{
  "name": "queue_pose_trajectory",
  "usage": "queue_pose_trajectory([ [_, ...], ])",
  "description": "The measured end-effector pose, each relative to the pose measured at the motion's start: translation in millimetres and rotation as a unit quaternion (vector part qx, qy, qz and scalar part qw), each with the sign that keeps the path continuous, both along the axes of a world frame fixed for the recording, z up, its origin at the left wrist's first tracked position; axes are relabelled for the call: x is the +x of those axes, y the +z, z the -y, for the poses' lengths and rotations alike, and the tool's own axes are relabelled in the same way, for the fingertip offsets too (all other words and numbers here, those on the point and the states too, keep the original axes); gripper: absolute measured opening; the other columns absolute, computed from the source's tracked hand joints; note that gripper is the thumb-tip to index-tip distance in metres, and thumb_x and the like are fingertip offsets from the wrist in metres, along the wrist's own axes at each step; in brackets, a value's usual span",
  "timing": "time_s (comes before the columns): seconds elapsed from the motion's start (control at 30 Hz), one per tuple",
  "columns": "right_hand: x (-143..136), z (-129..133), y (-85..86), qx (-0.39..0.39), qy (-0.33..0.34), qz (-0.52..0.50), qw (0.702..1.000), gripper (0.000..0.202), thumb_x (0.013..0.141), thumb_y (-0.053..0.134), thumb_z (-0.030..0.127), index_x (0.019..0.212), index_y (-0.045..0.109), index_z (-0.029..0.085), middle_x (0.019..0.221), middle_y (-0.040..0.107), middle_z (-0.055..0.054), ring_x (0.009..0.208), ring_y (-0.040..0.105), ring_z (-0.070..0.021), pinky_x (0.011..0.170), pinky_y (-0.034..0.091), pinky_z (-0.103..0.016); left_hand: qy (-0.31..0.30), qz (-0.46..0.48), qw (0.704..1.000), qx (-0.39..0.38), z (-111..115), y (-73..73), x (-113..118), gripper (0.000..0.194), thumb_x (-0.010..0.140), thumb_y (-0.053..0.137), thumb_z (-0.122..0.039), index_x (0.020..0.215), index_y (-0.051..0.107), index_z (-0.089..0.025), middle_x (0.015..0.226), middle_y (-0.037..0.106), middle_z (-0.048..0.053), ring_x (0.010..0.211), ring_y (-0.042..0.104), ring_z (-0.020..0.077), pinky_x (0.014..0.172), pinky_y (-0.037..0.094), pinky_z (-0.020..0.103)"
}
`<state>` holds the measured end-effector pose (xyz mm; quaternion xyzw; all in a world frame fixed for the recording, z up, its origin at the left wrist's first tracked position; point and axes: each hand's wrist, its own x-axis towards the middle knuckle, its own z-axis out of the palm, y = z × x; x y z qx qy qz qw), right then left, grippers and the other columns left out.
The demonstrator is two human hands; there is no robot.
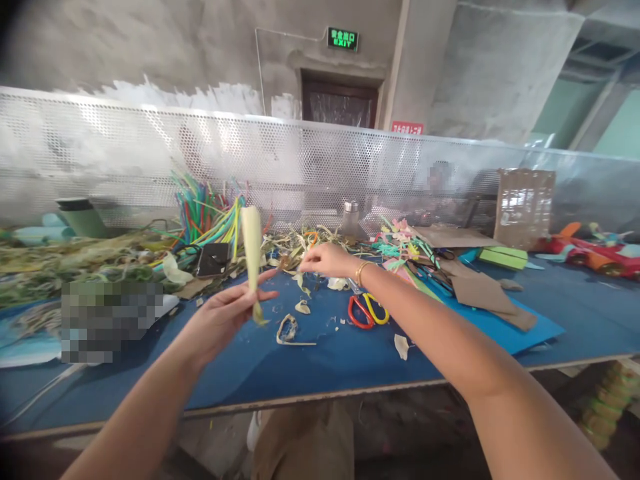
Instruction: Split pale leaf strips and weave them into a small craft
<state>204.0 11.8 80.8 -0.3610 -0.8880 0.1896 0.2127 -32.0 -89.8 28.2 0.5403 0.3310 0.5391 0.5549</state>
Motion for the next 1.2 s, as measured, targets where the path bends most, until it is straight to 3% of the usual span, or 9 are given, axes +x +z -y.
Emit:
queue_pose_trajectory([
  [0.17, -39.2, 34.6, 4.7, 0.002, 0.057, 0.04, 0.998, 0.017, 0.082, 0.055, 0.027, 0.079, 0.067, 0.015, 0.067, 0.059, 0.001, 0.059, 0.045, -0.0078, 0.059, 0.033, -0.023, -0.05, -0.019, 0.998, -0.029, -1.3, -17.5, 31.2, 0.017, 0.076, 0.069, -0.031, 0.081, 0.074, -0.016, 0.09, 0.071, 0.009, 0.085, 0.062, 0.0183, 0.078, 0.046, 0.028],
  [0.4, -2.3, 3.1, -19.4, -0.06, 0.044, 0.012, 0.997, 0.022, 0.085, 0.055, 0.035, 0.078, 0.064, 0.016, 0.071, 0.061, -0.001, 0.065, 0.053, -0.0111, 0.064, 0.04, -0.025, 0.067, 0.085, 0.994, 0.007, 2.3, -31.4, 9.7, 0.015, 0.074, 0.069, -0.031, 0.075, 0.073, -0.016, 0.078, 0.071, 0.007, 0.081, 0.063, 0.0176, 0.081, 0.045, 0.029],
  [0.57, 12.6, -10.6, -39.4, -0.092, 0.012, -0.017, 0.996, 0.026, 0.085, 0.054, 0.038, 0.079, 0.066, 0.015, 0.077, 0.066, -0.004, 0.073, 0.06, -0.0146, 0.073, 0.044, -0.029, 0.091, 0.122, 0.984, 0.088, 1.0, -23.2, 1.5, 0.015, 0.075, 0.069, -0.032, 0.072, 0.071, -0.017, 0.075, 0.069, 0.006, 0.104, 0.059, 0.0226, 0.096, 0.039, 0.033],
  [0.7, -6.3, 3.6, -49.2, -0.108, 0.047, -0.004, 0.993, 0.027, 0.083, 0.057, 0.04, 0.083, 0.068, 0.016, 0.081, 0.068, -0.003, 0.076, 0.061, -0.0145, 0.075, 0.045, -0.027, 0.04, 0.235, 0.968, 0.077, -1.5, -9.9, 5.8, 0.012, 0.074, 0.068, -0.028, 0.069, 0.065, -0.018, 0.058, 0.058, 0.001, 0.081, 0.061, 0.0164, 0.091, 0.044, 0.033],
  [0.8, -18.4, 6.4, -53.8, -0.117, 0.066, 0.009, 0.991, 0.027, 0.083, 0.056, 0.04, 0.086, 0.069, 0.016, 0.085, 0.069, -0.004, 0.078, 0.061, -0.0144, 0.074, 0.044, -0.026, 0.006, 0.326, 0.945, 0.039, 1.5, 0.0, 7.1, 0.011, 0.077, 0.064, -0.023, 0.068, 0.059, -0.018, 0.049, 0.043, -0.003, 0.062, 0.053, 0.0104, 0.077, 0.049, 0.027],
  [0.87, -18.9, -0.1, -54.2, -0.089, 0.062, 0.032, 0.994, 0.027, 0.083, 0.056, 0.039, 0.087, 0.07, 0.017, 0.086, 0.069, -0.004, 0.078, 0.06, -0.0144, 0.075, 0.043, -0.026, -0.019, 0.374, 0.927, -0.002, 7.4, 2.9, 4.5, 0.011, 0.08, 0.06, -0.018, 0.069, 0.056, -0.017, 0.047, 0.034, -0.005, 0.055, 0.047, 0.0083, 0.059, 0.046, 0.019],
  [0.97, -8.7, -20.3, -49.5, 0.036, 0.022, 0.088, 0.995, 0.022, 0.083, 0.059, 0.036, 0.086, 0.072, 0.02, 0.086, 0.069, -0.003, 0.083, 0.057, -0.0156, 0.081, 0.038, -0.028, -0.064, 0.396, 0.911, -0.092, 21.7, -2.1, -4.6, 0.011, 0.081, 0.055, -0.011, 0.07, 0.053, -0.014, 0.049, 0.031, -0.004, 0.05, 0.042, 0.0063, 0.043, 0.033, 0.015],
  [1.07, 8.4, -46.4, -41.2, 0.167, -0.044, 0.158, 0.972, 0.02, 0.083, 0.058, 0.036, 0.085, 0.073, 0.022, 0.091, 0.07, -0.004, 0.094, 0.054, -0.019, 0.086, 0.033, -0.03, -0.088, 0.382, 0.902, -0.18, 39.8, -15.1, -18.0, 0.012, 0.082, 0.052, -0.007, 0.071, 0.053, -0.013, 0.052, 0.032, -0.004, 0.047, 0.038, 0.0051, 0.041, 0.031, 0.015],
  [1.2, 33.9, -77.2, -32.9, 0.217, -0.173, 0.23, 0.933, 0.024, 0.086, 0.053, 0.035, 0.09, 0.073, 0.022, 0.1, 0.07, -0.006, 0.099, 0.051, -0.0204, 0.083, 0.031, -0.029, -0.036, 0.387, 0.901, -0.193, 63.0, -29.4, -38.9, 0.014, 0.079, 0.054, -0.004, 0.069, 0.05, -0.014, 0.054, 0.036, -0.003, 0.047, 0.038, 0.0048, 0.041, 0.032, 0.015],
])
